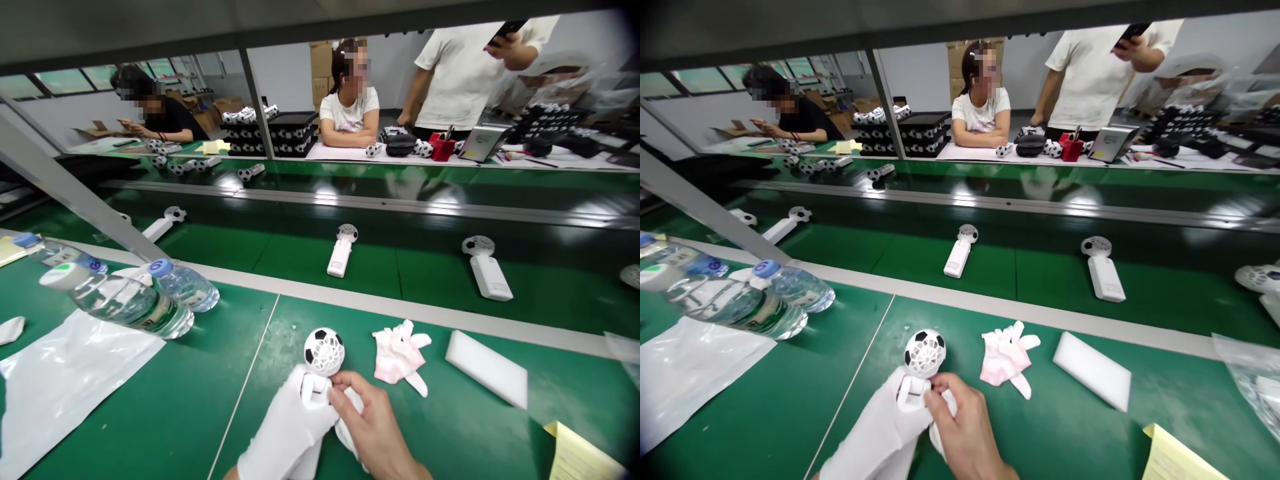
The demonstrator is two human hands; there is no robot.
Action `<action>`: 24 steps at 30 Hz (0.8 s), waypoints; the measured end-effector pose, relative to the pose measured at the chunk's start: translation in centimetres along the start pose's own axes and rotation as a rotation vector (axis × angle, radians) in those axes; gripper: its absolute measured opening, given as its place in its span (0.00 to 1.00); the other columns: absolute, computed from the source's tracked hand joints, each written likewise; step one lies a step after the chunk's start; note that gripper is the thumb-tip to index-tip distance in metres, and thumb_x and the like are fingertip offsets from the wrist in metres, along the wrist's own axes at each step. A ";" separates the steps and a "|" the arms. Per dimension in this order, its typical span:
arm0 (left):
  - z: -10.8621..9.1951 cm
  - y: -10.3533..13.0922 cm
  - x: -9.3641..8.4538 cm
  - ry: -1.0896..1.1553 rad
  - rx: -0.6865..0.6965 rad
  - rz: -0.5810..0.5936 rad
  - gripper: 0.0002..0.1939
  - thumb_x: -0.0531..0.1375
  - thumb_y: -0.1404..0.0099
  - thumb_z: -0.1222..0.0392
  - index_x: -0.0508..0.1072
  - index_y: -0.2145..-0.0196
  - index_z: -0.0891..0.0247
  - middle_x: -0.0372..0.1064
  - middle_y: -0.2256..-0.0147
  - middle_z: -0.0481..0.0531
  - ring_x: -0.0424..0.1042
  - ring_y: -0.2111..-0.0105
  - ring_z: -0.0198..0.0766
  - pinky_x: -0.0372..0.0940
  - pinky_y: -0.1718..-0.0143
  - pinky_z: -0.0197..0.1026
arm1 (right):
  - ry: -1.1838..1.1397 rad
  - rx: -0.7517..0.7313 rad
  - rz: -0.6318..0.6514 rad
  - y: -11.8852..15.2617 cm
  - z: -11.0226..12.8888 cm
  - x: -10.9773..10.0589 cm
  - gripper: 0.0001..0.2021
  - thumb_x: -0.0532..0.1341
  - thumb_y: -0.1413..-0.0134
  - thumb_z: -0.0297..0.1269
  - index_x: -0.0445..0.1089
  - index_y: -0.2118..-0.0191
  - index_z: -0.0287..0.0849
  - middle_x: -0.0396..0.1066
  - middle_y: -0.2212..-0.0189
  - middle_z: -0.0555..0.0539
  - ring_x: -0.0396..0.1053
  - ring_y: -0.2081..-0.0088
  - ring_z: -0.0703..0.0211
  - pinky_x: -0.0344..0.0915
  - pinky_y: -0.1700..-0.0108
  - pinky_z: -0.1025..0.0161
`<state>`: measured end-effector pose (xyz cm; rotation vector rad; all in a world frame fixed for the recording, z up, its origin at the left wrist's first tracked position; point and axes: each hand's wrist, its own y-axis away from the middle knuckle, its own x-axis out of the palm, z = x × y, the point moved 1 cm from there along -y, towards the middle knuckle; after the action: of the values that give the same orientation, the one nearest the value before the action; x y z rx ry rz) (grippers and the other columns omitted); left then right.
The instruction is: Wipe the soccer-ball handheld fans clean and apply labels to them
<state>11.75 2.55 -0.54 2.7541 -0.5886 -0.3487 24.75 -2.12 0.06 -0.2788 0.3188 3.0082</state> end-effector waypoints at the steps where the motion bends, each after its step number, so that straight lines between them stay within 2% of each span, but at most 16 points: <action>1: -0.2 0.1 0.2 0.042 -0.004 0.009 0.12 0.62 0.52 0.62 0.66 0.67 0.63 0.72 0.66 0.54 0.72 0.65 0.42 0.67 0.60 0.42 | -0.009 -0.004 0.001 0.0 0.0 -0.1 0.10 0.55 0.44 0.42 0.70 0.63 0.44 0.72 0.69 0.50 0.69 0.66 0.59 0.62 0.65 0.68; 3: -0.3 0.2 0.3 0.069 0.006 0.014 0.13 0.63 0.51 0.63 0.66 0.66 0.62 0.72 0.63 0.54 0.72 0.64 0.41 0.66 0.58 0.42 | -0.021 -0.017 0.002 0.1 -0.1 -0.2 0.10 0.55 0.43 0.42 0.70 0.62 0.44 0.72 0.68 0.50 0.69 0.65 0.59 0.62 0.64 0.68; 7: 0.0 0.5 0.1 0.026 0.047 -0.007 0.11 0.60 0.46 0.63 0.66 0.64 0.62 0.72 0.62 0.54 0.72 0.65 0.39 0.67 0.59 0.42 | -0.037 -0.053 -0.008 0.0 -0.1 -0.2 0.10 0.54 0.43 0.42 0.69 0.62 0.44 0.71 0.67 0.50 0.68 0.64 0.59 0.61 0.62 0.68; 17: -0.3 0.4 0.3 0.070 0.045 0.015 0.12 0.61 0.43 0.59 0.65 0.61 0.63 0.72 0.62 0.52 0.72 0.64 0.38 0.67 0.59 0.40 | -0.048 -0.087 -0.006 -0.2 0.2 -0.6 0.10 0.55 0.42 0.42 0.69 0.62 0.44 0.71 0.66 0.51 0.67 0.63 0.60 0.60 0.60 0.68; 21: -0.8 0.1 -0.2 -0.110 0.045 -0.118 0.13 0.60 0.41 0.55 0.69 0.61 0.64 0.71 0.61 0.53 0.71 0.63 0.38 0.67 0.59 0.42 | 0.026 -0.110 -0.006 -0.6 0.4 -0.7 0.10 0.54 0.43 0.41 0.70 0.62 0.44 0.70 0.65 0.49 0.68 0.62 0.58 0.61 0.59 0.67; 24: -1.6 -0.2 -0.9 -0.207 0.078 -0.204 0.14 0.56 0.36 0.54 0.69 0.58 0.65 0.69 0.59 0.53 0.70 0.62 0.37 0.67 0.60 0.44 | 0.158 -0.149 0.008 -1.7 1.0 -2.1 0.11 0.53 0.43 0.40 0.71 0.61 0.43 0.71 0.65 0.47 0.68 0.61 0.57 0.62 0.58 0.65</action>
<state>11.49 3.44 1.02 2.8819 -0.3753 -0.6780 26.81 -0.40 1.11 -0.5316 0.1075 3.0286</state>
